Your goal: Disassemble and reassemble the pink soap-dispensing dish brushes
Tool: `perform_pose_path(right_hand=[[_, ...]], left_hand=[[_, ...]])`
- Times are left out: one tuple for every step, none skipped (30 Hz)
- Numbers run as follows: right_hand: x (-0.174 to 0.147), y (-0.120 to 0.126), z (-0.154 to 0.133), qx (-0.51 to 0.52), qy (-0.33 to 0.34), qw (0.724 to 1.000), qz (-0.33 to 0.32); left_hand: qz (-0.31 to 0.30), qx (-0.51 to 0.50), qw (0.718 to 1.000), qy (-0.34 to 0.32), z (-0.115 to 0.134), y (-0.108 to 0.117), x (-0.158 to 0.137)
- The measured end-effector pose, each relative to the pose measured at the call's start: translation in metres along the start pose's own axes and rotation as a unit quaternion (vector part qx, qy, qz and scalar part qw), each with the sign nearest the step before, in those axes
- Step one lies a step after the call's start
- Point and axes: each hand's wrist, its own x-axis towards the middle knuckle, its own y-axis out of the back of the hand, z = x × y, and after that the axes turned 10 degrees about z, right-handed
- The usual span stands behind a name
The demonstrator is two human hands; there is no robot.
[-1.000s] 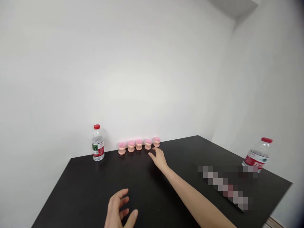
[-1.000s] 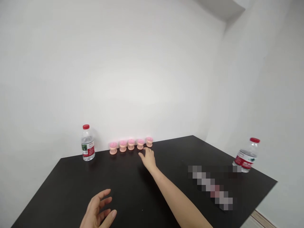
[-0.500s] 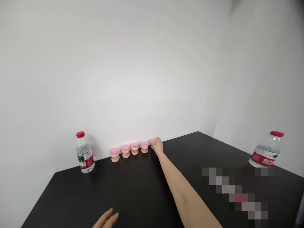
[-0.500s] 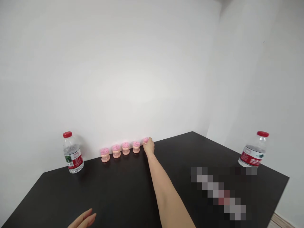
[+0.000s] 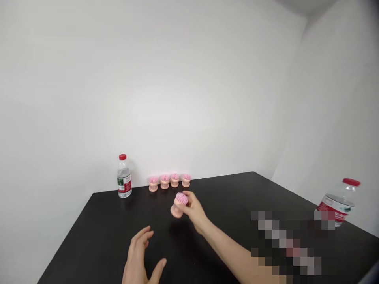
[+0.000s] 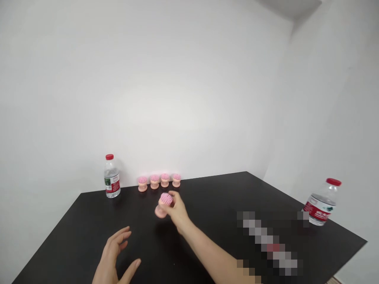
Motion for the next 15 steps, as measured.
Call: perform_pose_path(right_hand=[[-0.024,-0.008,-0.006,0.022,-0.003,0.999,-0.035],[-0.046,-0.014,-0.013,0.054,-0.01,0.996,-0.073],[-0.065,-0.019,-0.018,0.116,-0.035,0.985,-0.122],[-0.081,-0.022,-0.023,0.155,-0.056,0.974,-0.157],[-0.094,-0.024,-0.027,0.183,-0.074,0.963,-0.184],[-0.103,-0.025,-0.029,0.2,-0.087,0.954,-0.203],[-0.11,-0.026,-0.029,0.203,-0.09,0.952,-0.212],[-0.114,-0.026,-0.028,0.198,-0.085,0.952,-0.215],[-0.117,-0.026,-0.026,0.187,-0.075,0.956,-0.214],[-0.118,-0.025,-0.022,0.169,-0.061,0.961,-0.211],[-0.119,-0.025,-0.019,0.146,-0.044,0.967,-0.206],[-0.12,-0.024,-0.017,0.119,-0.029,0.972,-0.199],[-0.12,-0.024,-0.015,0.091,-0.017,0.978,-0.188],[-0.12,-0.023,-0.014,0.066,-0.01,0.982,-0.178],[-0.119,-0.022,-0.014,0.045,-0.008,0.985,-0.168]], left_hand=[[-0.007,0.007,1.0,0.005,0.004,0.003,0.002],[-0.02,0.015,1.0,0.016,0.008,0.006,0.004],[-0.042,0.021,0.998,0.032,0.012,0.009,0.006],[-0.053,0.024,0.997,0.05,0.015,0.011,0.008],[-0.069,0.024,0.995,0.069,0.019,0.013,0.01],[-0.092,0.024,0.992,0.086,0.022,0.015,0.012],[-0.116,0.024,0.988,0.099,0.024,0.015,0.014],[-0.136,0.025,0.984,0.109,0.026,0.016,0.015],[-0.149,0.026,0.982,0.116,0.027,0.015,0.016],[-0.157,0.029,0.98,0.121,0.027,0.014,0.017],[-0.162,0.034,0.978,0.125,0.026,0.013,0.016],[-0.167,0.041,0.977,0.125,0.026,0.012,0.016],[-0.173,0.049,0.976,0.125,0.024,0.011,0.015],[-0.18,0.057,0.974,0.123,0.023,0.01,0.014],[-0.186,0.064,0.973,0.12,0.022,0.009,0.013]])
